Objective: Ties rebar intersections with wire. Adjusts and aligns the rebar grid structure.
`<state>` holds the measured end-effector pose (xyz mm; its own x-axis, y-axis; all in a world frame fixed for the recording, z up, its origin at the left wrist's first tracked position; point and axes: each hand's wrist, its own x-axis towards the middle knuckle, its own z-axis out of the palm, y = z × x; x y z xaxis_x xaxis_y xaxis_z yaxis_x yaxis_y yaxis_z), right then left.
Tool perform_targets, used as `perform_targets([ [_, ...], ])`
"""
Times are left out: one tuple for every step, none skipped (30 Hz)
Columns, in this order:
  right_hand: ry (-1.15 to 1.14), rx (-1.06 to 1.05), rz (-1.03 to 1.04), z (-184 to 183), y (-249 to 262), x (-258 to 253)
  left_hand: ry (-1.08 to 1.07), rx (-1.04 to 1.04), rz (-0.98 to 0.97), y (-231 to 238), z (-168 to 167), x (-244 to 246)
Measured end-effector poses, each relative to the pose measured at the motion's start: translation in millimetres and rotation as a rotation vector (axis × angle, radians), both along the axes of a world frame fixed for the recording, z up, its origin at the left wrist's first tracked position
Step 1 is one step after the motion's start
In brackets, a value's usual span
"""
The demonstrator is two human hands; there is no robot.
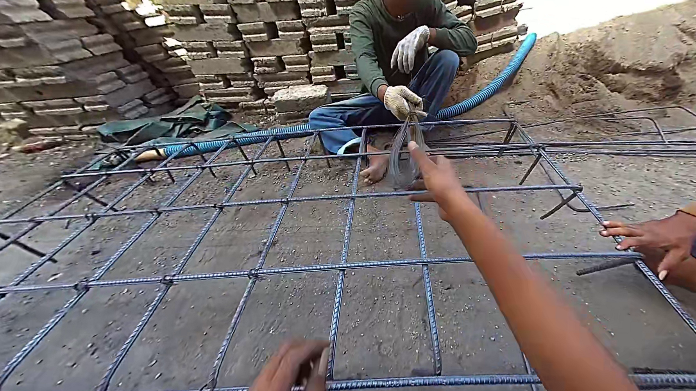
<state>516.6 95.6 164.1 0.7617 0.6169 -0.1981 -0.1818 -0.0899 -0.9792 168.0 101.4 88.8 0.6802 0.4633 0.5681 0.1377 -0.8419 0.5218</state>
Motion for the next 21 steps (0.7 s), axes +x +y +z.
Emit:
perform_targets([
  [0.126, 0.041, -0.024, -0.2, 7.2, -2.8, -0.046, 0.036, -0.024, 18.3, 20.7, 29.9],
  [0.184, 0.062, -0.047, -2.5, 9.7, -5.0, -0.088, 0.056, -0.046, 32.9, 36.1, 59.1],
  [0.2, 0.057, -0.064, -5.2, 9.4, -6.4, -0.105, 0.047, -0.054, 43.5, 48.3, 86.7],
  [0.19, 0.032, -0.065, -9.2, 8.4, -6.7, -0.087, -0.016, -0.041, 50.6, 58.8, 111.9],
  [0.166, 0.003, -0.034, -13.2, 5.8, -6.5, -0.038, -0.155, -0.019, 55.4, 68.2, 135.3],
  [0.126, -0.019, 0.003, -18.7, 1.8, -5.7, 0.02, -0.36, -0.012, 58.9, 76.7, 158.4],
  [0.066, -0.039, 0.033, -24.4, -3.6, -4.4, 0.072, -0.561, -0.011, 61.8, 83.6, 182.2],
  [-0.008, -0.06, 0.053, -28.0, -9.5, -2.6, 0.109, -0.728, -0.01, 63.5, 88.3, 205.4],
  [-0.063, -0.088, 0.061, -26.6, -15.6, -1.2, 0.132, -0.862, -0.007, 63.6, 91.0, 226.1],
  [-0.103, -0.122, 0.053, -23.2, -21.6, -0.4, 0.146, -0.96, 0.0, 62.2, 92.0, 243.9],
  [-0.132, -0.157, 0.04, -19.5, -27.6, 0.6, 0.154, -1.031, 0.004, 60.3, 91.5, 259.7],
  [-0.156, -0.185, 0.029, -15.2, -34.5, 1.6, 0.151, -1.085, 0.003, 57.7, 89.9, 274.1],
  [-0.178, -0.207, 0.019, -10.9, -42.3, 2.2, 0.141, -1.131, -0.011, 52.8, 89.6, 286.5],
  [-0.204, -0.227, 0.017, -6.9, -51.4, 2.2, 0.131, -1.163, -0.038, 46.4, 90.1, 297.1],
  [-0.239, -0.242, 0.01, -4.4, -61.2, 1.8, 0.109, -1.19, -0.065, 38.4, 90.0, 306.5],
  [-0.278, -0.26, 0.011, -3.1, -72.4, 1.6, 0.082, -1.206, -0.092, 30.0, 87.9, 315.3],
  [-0.317, -0.277, 0.015, -3.6, -85.0, 1.4, 0.055, -1.225, -0.108, 21.2, 83.3, 323.4],
  [-0.356, -0.288, 0.023, -6.9, -99.3, 1.9, 0.016, -1.241, -0.11, 11.3, 75.2, 331.1],
  [-0.387, -0.294, 0.038, -12.4, -114.5, 3.3, -0.036, -1.256, -0.095, 0.1, 65.1, 338.2],
  [-0.409, -0.289, 0.053, -21.0, -130.0, 5.4, -0.078, -1.276, -0.086, -11.6, 55.2, 343.6],
  [-0.419, -0.283, 0.067, -31.8, -145.5, 7.0, -0.101, -1.293, -0.083, -23.4, 45.2, 347.9],
])
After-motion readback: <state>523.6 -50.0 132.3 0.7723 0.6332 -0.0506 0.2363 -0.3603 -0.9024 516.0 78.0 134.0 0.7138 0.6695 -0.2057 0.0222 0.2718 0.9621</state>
